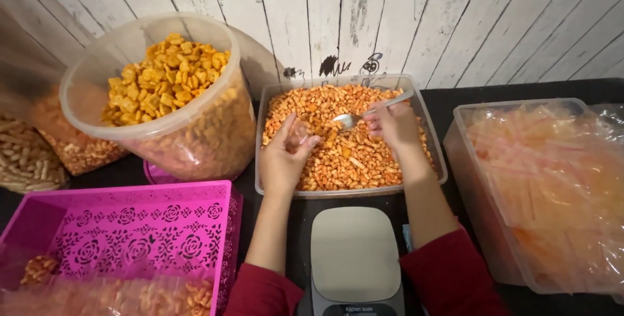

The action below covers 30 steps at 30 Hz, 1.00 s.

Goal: The person scoops orange puffed snacks from a large container into small plastic bags, weighs each bag on a digital scale, and places the filled bags into a pink basket. The process is repeated multiple times with consistent portion sizes.

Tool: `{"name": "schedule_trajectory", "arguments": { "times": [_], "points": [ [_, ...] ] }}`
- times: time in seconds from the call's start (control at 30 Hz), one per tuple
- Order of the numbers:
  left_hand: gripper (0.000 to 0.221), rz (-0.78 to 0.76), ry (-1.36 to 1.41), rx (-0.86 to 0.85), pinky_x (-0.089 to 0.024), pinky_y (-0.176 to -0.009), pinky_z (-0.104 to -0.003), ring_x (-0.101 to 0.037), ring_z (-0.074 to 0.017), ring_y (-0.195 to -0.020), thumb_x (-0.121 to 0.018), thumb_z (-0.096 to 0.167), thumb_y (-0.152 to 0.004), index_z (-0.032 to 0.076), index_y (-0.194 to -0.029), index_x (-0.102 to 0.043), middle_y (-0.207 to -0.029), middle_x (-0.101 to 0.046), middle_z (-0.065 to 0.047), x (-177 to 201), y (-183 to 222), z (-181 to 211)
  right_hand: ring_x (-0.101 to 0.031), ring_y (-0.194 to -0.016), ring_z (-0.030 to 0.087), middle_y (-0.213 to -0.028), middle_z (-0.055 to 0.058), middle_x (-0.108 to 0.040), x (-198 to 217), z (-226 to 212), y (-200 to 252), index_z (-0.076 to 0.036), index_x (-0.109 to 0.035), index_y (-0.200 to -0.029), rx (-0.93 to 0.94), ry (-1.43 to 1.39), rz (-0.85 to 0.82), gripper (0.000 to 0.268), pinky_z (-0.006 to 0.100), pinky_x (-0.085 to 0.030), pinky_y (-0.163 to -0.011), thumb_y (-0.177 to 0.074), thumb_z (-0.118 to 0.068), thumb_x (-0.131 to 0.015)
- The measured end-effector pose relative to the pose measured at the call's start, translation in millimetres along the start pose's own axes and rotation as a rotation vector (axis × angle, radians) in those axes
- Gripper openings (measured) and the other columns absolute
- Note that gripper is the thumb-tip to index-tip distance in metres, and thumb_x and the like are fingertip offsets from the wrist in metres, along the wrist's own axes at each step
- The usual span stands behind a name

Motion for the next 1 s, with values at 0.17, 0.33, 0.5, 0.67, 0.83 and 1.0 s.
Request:
{"name": "schedule_trajectory", "arguments": {
  "times": [0.17, 0.33, 0.5, 0.67, 0.83, 1.0],
  "points": [
    [0.068, 0.007, 0.005, -0.013, -0.060, -0.072, -0.035, -0.076, -0.0240, -0.085, -0.090, 0.048, -0.067, 0.039, -0.130, -0.066, -0.087, -0.079, -0.001, 2, 1, 3, -0.069, -0.065, 0.016, -0.086, 0.018, -0.074, 7, 9, -11, 0.002, -0.067, -0.108, -0.003, -0.085, 0.025, 0.030, 0.031, -0.065, -0.061, -0.096, -0.021, -0.052],
    [0.071, -0.001, -0.010, -0.042, -0.060, -0.071, -0.033, -0.076, -0.0211, -0.082, -0.091, 0.049, -0.066, 0.040, -0.131, -0.064, -0.084, -0.079, 0.002, -1, 1, 2, -0.066, -0.057, 0.012, -0.079, 0.015, -0.072, 8, -18, 3, 0.000, -0.067, -0.101, 0.019, -0.170, 0.054, 0.026, 0.027, -0.064, -0.054, -0.094, -0.023, -0.056],
    [0.072, -0.028, -0.031, -0.058, -0.061, -0.073, -0.034, -0.076, -0.0188, -0.083, -0.089, 0.051, -0.066, 0.042, -0.132, -0.063, -0.087, -0.079, 0.005, 0, 3, 9, -0.069, -0.056, 0.016, -0.076, 0.019, -0.072, -16, -60, 27, -0.001, -0.069, -0.098, 0.220, -0.148, -0.038, 0.021, 0.029, -0.063, -0.053, -0.097, -0.017, -0.056],
    [0.080, -0.023, -0.046, -0.066, -0.060, -0.079, -0.032, -0.076, -0.0185, -0.093, -0.092, 0.052, -0.059, 0.040, -0.133, -0.063, -0.105, -0.078, 0.002, 3, 5, 13, -0.070, -0.058, 0.018, -0.077, 0.020, -0.073, -49, -104, 72, 0.001, -0.071, -0.096, 0.405, 0.074, -0.205, 0.015, 0.029, -0.063, -0.053, -0.096, -0.011, -0.061],
    [0.079, -0.013, -0.070, -0.074, -0.059, -0.086, -0.038, -0.073, -0.0232, -0.104, -0.092, 0.056, -0.058, 0.037, -0.129, -0.064, -0.111, -0.077, 0.004, 9, 7, 20, -0.072, -0.067, 0.021, -0.085, 0.021, -0.075, -52, -121, 86, 0.001, -0.072, -0.104, 0.431, 0.135, -0.370, 0.016, 0.030, -0.064, -0.059, -0.096, -0.008, -0.061],
    [0.077, -0.053, -0.063, 0.028, -0.059, -0.087, -0.038, -0.073, -0.0229, -0.102, -0.089, 0.059, -0.062, 0.039, -0.130, -0.062, -0.102, -0.078, 0.003, 5, 6, 11, -0.073, -0.072, 0.020, -0.085, 0.018, -0.073, -10, -108, 48, -0.004, -0.073, -0.104, 0.423, 0.119, -0.184, 0.032, 0.030, -0.064, -0.063, -0.104, -0.029, -0.051]
  ]
}}
Point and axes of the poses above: each hand's wrist, its own y-axis away from the middle knuckle, its own x-axis out of the back of the hand, z = x × y, the point moved 10 cm from there along -y, towards the middle knuckle
